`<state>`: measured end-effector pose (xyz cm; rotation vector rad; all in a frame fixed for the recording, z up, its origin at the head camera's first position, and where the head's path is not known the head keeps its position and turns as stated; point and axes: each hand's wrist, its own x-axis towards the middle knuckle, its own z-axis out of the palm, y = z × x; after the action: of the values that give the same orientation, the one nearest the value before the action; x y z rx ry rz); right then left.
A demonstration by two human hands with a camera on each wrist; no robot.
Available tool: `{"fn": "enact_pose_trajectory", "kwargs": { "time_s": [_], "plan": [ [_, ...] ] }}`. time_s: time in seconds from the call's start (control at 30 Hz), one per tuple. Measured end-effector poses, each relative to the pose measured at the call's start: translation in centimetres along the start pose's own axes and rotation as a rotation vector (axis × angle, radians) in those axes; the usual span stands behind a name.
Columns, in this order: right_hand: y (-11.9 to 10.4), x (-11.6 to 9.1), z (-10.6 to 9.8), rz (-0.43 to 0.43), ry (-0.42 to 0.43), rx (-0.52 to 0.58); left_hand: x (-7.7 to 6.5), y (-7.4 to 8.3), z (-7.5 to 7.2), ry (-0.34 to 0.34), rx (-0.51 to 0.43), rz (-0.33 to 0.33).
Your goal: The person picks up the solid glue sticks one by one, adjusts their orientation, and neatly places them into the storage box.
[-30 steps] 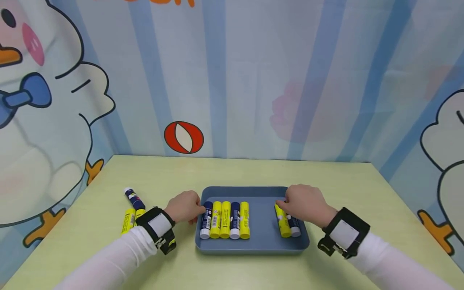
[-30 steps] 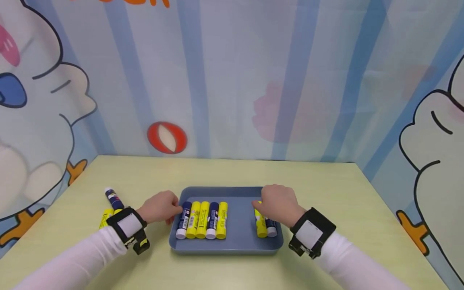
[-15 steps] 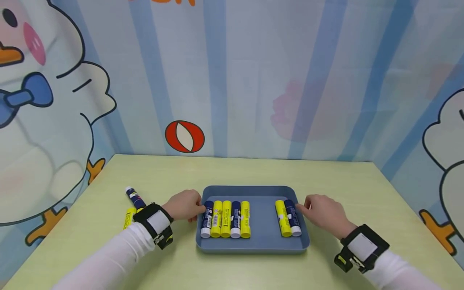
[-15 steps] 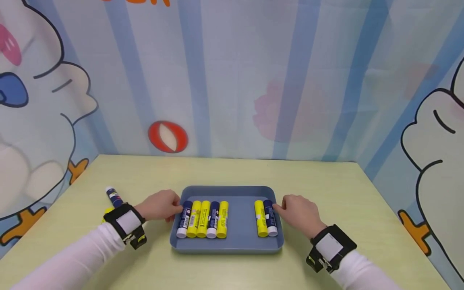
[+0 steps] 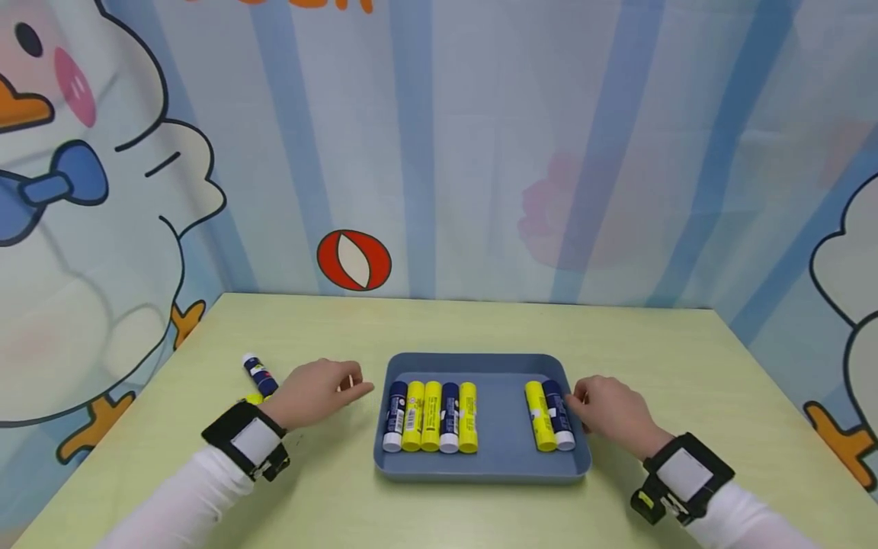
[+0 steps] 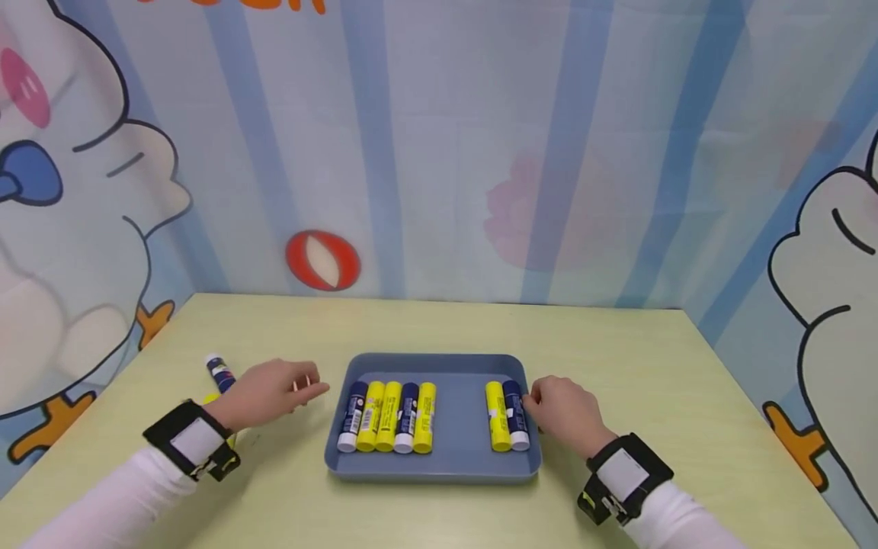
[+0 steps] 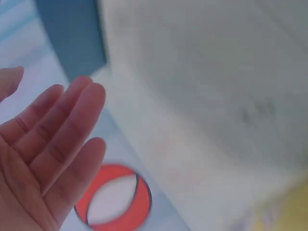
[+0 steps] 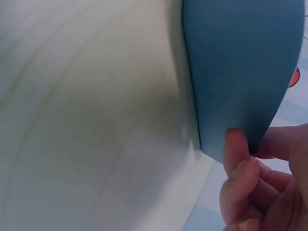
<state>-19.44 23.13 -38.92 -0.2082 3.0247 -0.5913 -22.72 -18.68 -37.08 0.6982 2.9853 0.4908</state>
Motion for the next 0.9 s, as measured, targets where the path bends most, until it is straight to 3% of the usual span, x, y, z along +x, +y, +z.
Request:
{"fn": "enact_pose_trajectory", "kwargs": {
  "time_s": [0.23, 0.4, 0.5, 0.6, 0.7, 0.8, 0.9],
  "plan": [
    [-0.2, 0.2, -0.2, -0.008, -0.031, 0.111, -2.4, -4.4, -3.7, 0.13, -0.131, -0.122],
    [-0.4, 0.3, -0.3, 0.0, -0.077, 0.173, -3.3, -7.6, -5.0, 0.2, -0.191, -0.206],
    [-0.5, 0.3, -0.3, 0.002, -0.084, 0.182, -3.3, -9.3, -5.4, 0.217, -0.157, -0.255],
    [-0.7, 0.5, -0.3, -0.011, -0.081, 0.185, -3.6, -10.7, -5.5, 0.186, -0.077, -0.35],
    [-0.9, 0.7, 0.0, -0.016, -0.08, 0.181, -3.8, -11.7, -5.2, 0.091, -0.015, -0.47],
    [-1.2, 0.8, 0.3, 0.011, -0.091, 0.178, -3.8, -12.2, -4.8, -0.001, 0.006, -0.555],
    [-1.6, 1.2, 0.6, 0.014, -0.093, 0.158, -3.9, -12.4, -4.5, -0.038, 0.009, -0.611]
  ]
}}
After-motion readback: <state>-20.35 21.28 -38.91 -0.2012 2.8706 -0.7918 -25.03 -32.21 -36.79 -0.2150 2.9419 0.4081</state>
